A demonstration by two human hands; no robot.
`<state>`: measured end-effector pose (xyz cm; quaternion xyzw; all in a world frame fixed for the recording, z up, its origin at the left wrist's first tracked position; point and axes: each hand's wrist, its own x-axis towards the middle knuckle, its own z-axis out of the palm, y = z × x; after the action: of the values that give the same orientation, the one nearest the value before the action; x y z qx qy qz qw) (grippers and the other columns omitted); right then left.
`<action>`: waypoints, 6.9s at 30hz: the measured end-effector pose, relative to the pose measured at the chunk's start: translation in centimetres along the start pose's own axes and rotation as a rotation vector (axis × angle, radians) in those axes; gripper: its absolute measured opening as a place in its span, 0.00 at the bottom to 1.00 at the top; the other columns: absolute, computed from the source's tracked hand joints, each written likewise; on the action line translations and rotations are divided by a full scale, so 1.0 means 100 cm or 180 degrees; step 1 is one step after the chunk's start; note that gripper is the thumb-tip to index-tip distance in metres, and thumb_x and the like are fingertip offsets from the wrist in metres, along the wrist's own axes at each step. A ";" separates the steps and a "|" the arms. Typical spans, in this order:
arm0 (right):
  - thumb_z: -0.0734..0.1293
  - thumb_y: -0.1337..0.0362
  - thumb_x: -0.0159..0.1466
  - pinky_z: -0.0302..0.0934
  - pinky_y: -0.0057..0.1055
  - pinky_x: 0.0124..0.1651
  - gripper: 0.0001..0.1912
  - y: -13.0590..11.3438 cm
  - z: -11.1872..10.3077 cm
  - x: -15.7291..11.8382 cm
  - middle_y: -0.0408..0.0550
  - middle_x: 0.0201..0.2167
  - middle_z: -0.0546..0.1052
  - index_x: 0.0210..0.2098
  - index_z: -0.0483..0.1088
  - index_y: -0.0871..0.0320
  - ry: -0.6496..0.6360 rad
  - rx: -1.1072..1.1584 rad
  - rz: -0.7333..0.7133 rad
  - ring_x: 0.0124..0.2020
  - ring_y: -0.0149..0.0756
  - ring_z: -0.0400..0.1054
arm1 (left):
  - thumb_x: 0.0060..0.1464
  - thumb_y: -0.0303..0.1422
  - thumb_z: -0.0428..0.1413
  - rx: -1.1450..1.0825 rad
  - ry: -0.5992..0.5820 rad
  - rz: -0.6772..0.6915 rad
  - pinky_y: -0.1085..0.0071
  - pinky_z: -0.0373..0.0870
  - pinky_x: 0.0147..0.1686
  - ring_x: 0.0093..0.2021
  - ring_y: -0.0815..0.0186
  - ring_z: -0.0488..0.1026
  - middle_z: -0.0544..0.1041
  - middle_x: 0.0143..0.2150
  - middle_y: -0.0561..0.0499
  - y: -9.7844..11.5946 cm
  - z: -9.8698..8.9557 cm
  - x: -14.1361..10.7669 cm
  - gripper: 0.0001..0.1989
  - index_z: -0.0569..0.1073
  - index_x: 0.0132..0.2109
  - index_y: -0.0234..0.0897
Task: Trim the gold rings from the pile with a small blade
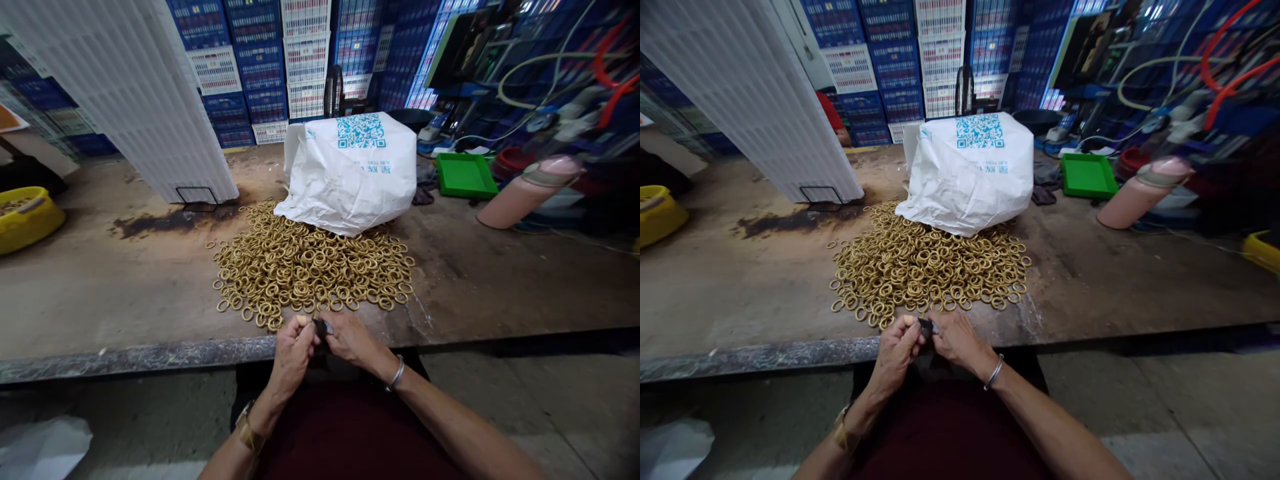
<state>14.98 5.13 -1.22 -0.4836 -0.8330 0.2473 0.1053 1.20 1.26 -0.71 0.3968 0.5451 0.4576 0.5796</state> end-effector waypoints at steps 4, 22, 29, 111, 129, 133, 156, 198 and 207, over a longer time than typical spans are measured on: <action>0.57 0.70 0.55 0.43 0.27 0.25 0.07 0.005 0.001 0.006 0.47 0.24 0.73 0.31 0.66 0.58 0.0098 -0.0415 0.0371 0.23 0.31 0.63 | 0.48 0.44 0.53 -0.0427 -0.0124 -0.0220 0.80 0.47 0.15 0.15 0.79 0.52 0.63 0.19 0.58 -0.005 -0.002 -0.004 0.16 0.65 0.29 0.35; 0.58 0.64 0.60 0.44 0.27 0.25 0.07 0.014 0.003 0.027 0.46 0.25 0.73 0.36 0.65 0.55 0.0767 -0.0635 0.0833 0.25 0.34 0.66 | 0.45 0.34 0.57 -0.2285 -0.0535 -0.0920 0.79 0.57 0.18 0.24 0.73 0.66 0.70 0.28 0.52 0.000 -0.010 0.001 0.11 0.68 0.37 0.35; 0.58 0.66 0.56 0.48 0.25 0.28 0.04 0.017 -0.003 0.023 0.42 0.23 0.68 0.28 0.63 0.57 0.1083 0.0350 0.0504 0.24 0.29 0.59 | 0.43 0.37 0.59 -0.2056 -0.0242 -0.0827 0.80 0.58 0.18 0.25 0.72 0.67 0.69 0.27 0.52 0.001 -0.006 0.006 0.12 0.66 0.27 0.33; 0.57 0.65 0.58 0.49 0.25 0.29 0.07 0.021 -0.006 0.039 0.45 0.26 0.71 0.29 0.65 0.57 0.1050 -0.0020 0.0528 0.26 0.30 0.62 | 0.43 0.35 0.59 -0.2321 -0.0613 -0.0985 0.81 0.52 0.17 0.24 0.73 0.66 0.69 0.27 0.52 -0.003 -0.007 0.009 0.11 0.67 0.31 0.34; 0.63 0.60 0.49 0.42 0.22 0.17 0.08 0.012 -0.022 0.034 0.34 0.15 0.59 0.25 0.65 0.59 0.0650 0.3410 0.1279 0.15 0.21 0.48 | 0.48 0.31 0.54 0.0671 0.0068 0.1248 0.67 0.62 0.45 0.41 0.61 0.71 0.76 0.39 0.47 0.001 0.011 0.033 0.12 0.75 0.41 0.39; 0.64 0.58 0.50 0.39 0.21 0.15 0.10 0.012 -0.021 0.032 0.33 0.15 0.58 0.27 0.64 0.59 0.0476 0.3676 0.1388 0.13 0.20 0.46 | 0.51 0.31 0.52 0.0804 -0.0041 0.1269 0.68 0.63 0.43 0.39 0.62 0.71 0.76 0.37 0.48 0.002 0.014 0.038 0.10 0.75 0.39 0.38; 0.60 0.59 0.54 0.44 0.22 0.18 0.10 0.013 -0.013 0.030 0.36 0.15 0.60 0.20 0.60 0.58 0.0485 0.3009 0.1114 0.15 0.23 0.50 | 0.47 0.42 0.55 -0.0978 -0.0524 -0.0426 0.81 0.48 0.15 0.17 0.78 0.57 0.63 0.22 0.58 0.007 0.008 0.026 0.14 0.65 0.31 0.35; 0.61 0.59 0.53 0.40 0.20 0.15 0.08 0.005 -0.003 0.029 0.35 0.16 0.62 0.25 0.60 0.58 -0.0149 0.3665 0.0957 0.13 0.21 0.48 | 0.48 0.40 0.55 -0.1595 -0.0355 -0.0564 0.81 0.53 0.15 0.19 0.76 0.62 0.69 0.24 0.54 0.012 0.003 0.019 0.13 0.63 0.31 0.34; 0.60 0.64 0.52 0.48 0.21 0.22 0.04 0.002 -0.015 0.028 0.36 0.17 0.59 0.23 0.62 0.59 0.0668 0.2559 0.0701 0.19 0.23 0.51 | 0.42 0.38 0.60 -0.1608 -0.0032 -0.0646 0.82 0.52 0.16 0.19 0.78 0.62 0.69 0.24 0.56 0.003 -0.001 0.021 0.16 0.61 0.29 0.35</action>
<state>14.28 8.07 -0.25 -0.5127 -0.5985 0.5116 0.3425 1.05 3.34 -1.01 0.1852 0.4478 0.5166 0.7059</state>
